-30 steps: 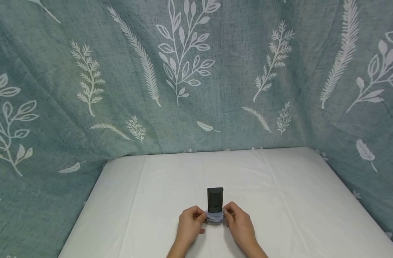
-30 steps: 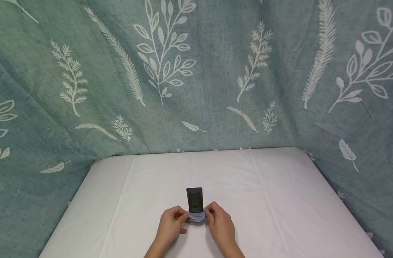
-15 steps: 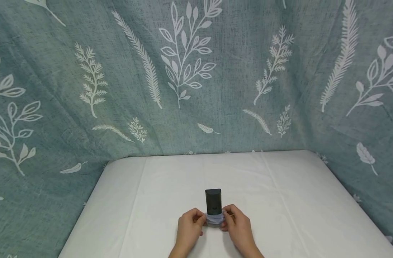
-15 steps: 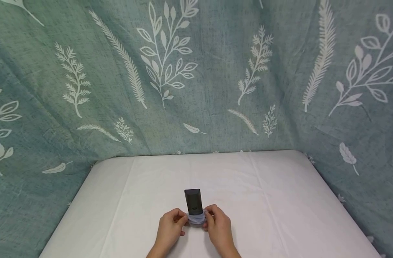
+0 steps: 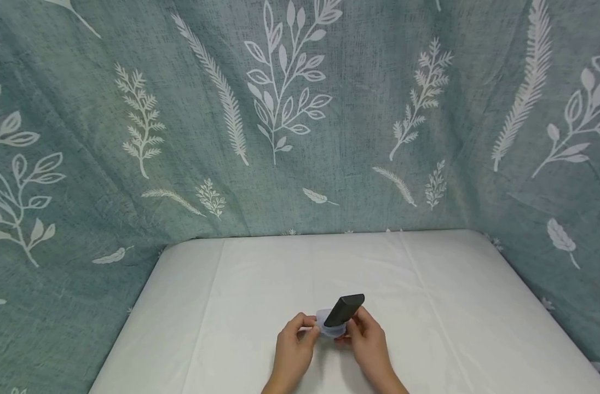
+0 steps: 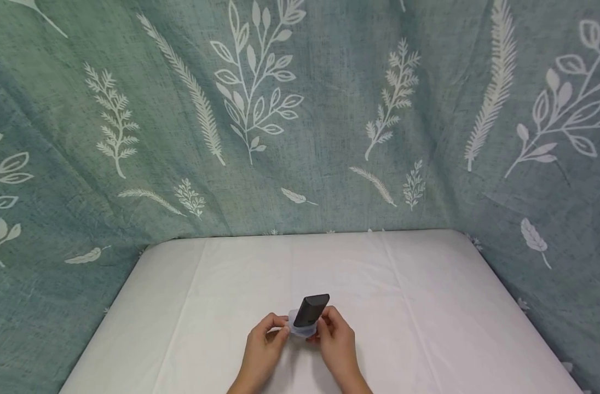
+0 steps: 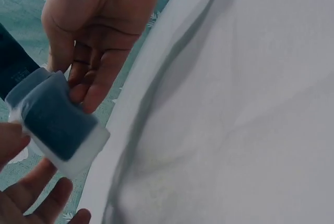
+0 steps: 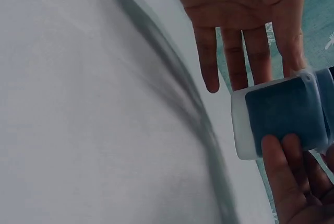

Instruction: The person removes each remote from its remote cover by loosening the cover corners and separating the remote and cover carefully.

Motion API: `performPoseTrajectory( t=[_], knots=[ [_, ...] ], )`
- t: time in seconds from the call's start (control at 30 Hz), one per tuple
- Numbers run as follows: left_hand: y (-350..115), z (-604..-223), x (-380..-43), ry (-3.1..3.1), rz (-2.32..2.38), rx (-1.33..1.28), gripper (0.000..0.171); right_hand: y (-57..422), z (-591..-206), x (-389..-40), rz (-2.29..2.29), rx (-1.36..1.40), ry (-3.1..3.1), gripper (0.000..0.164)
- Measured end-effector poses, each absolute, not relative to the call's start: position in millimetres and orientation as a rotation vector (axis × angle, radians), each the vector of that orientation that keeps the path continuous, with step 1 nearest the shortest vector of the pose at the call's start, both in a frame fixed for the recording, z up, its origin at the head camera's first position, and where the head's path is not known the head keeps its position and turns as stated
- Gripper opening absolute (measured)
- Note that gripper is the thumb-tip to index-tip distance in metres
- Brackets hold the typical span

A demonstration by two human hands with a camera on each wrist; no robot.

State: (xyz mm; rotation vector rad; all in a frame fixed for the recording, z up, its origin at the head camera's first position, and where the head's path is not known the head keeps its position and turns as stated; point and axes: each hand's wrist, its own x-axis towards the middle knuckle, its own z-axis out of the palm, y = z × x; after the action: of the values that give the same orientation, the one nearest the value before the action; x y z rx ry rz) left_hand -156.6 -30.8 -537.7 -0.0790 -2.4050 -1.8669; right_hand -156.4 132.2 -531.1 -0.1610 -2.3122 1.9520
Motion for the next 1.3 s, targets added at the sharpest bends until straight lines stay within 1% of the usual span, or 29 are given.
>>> performPoseTrajectory(
  t=[0.13, 0.23, 0.43, 0.57, 0.73, 0.9, 1.07, 1.17, 1.3],
  knots=[
    [-30.1, -536.3, -154.6, -2.307, -2.077, -0.115, 0.008, 132.1, -525.5, -157.9, 1.959, -0.142, -2.291, 0.022],
    [-30.4, -534.7, -154.2, -2.187, -2.296, -0.140, 0.013, 131.6, -523.0, -158.7, 2.006, -0.117, -2.271, 0.023],
    [-31.0, -532.7, -153.7, -1.939, -2.631, -0.190, 0.029, 131.7, -523.3, -159.7, 2.050, -0.121, -2.269, 0.021],
    [-31.8, -533.6, -153.9, -1.921, -2.682, -0.227, 0.042, 131.5, -522.9, -160.6, 2.055, -0.136, -2.269, 0.020],
    [-33.5, -534.9, -153.9, -1.962, -2.752, -0.379, 0.059, 130.9, -523.0, -160.8, 2.116, -0.108, -2.227, 0.021],
    [-35.2, -535.6, -153.4, -1.979, -2.819, -0.463, 0.057, 133.2, -523.8, -161.9, 1.975, -0.115, -2.287, 0.020],
    [-37.5, -539.0, -156.9, -1.941, -2.800, -0.470, 0.054, 135.6, -522.2, -164.0, 1.806, -0.134, -2.372, 0.027],
    [-39.4, -540.2, -158.9, -1.922, -2.775, -0.452, 0.051, 134.8, -520.9, -164.7, 1.807, -0.124, -2.377, 0.031],
    [-40.5, -539.2, -160.6, -1.905, -2.732, -0.415, 0.046, 133.0, -518.3, -165.7, 1.914, -0.091, -2.335, 0.030]
  ],
)
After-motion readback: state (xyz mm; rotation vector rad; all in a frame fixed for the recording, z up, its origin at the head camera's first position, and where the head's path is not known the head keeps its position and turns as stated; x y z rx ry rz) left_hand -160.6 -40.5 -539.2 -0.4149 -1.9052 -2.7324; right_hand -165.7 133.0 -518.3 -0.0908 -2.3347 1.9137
